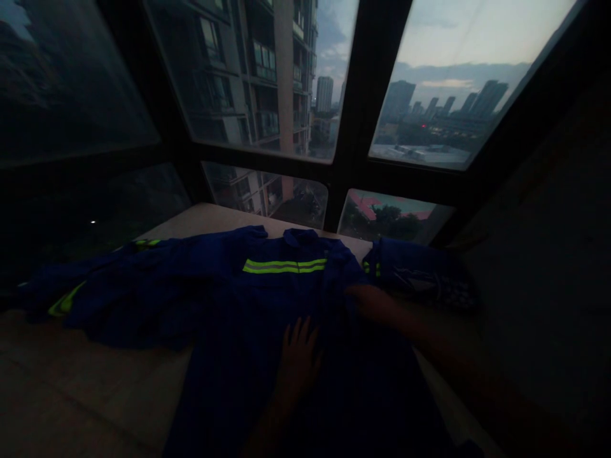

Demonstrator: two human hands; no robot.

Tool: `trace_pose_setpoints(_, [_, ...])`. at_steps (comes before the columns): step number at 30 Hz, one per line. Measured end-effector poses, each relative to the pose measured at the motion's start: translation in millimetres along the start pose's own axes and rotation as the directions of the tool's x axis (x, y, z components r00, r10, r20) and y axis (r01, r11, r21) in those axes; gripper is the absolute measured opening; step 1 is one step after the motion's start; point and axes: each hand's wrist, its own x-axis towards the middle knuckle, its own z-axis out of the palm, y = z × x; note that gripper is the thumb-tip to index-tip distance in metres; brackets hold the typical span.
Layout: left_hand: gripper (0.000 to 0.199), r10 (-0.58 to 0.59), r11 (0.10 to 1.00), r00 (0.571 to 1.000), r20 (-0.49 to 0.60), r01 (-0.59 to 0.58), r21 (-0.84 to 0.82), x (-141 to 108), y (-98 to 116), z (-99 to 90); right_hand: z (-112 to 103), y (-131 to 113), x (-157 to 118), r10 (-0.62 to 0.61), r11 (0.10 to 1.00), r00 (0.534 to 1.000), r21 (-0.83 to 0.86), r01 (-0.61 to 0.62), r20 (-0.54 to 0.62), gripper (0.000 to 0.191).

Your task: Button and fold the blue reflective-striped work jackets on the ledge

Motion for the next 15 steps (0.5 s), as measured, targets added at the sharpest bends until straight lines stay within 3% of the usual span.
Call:
trace_pose_setpoints(3, [0.052, -0.003, 1.000, 1.000, -0.017, 0.003, -0.003, 0, 0, -0.4, 30, 44, -16, 0.166, 0.985, 0.980, 0.058, -0.160, -0.111, 0.067])
trace_pose_setpoints(6, [0.051, 0.003, 1.000, 0.999, -0.039, -0.003, 0.000, -1, -1, 0.9, 56, 70, -29, 0.200, 0.971, 0.972, 0.154, -0.181, -0.121, 0.075])
trace_pose_setpoints(10, [0.051, 0.009, 1.000, 0.998, -0.056, -0.009, 0.003, 0, -3, 3.6, 73, 79, -26, 0.332, 0.909, 0.918, 0.333, -0.250, -0.217, 0.060])
trace_pose_setpoints(15, [0.051, 0.006, 1.000, 0.998, -0.056, -0.005, 0.020, 0, -4, 3.2, 71, 76, -10, 0.424, 0.854, 0.884, 0.412, -0.317, -0.198, 0.057])
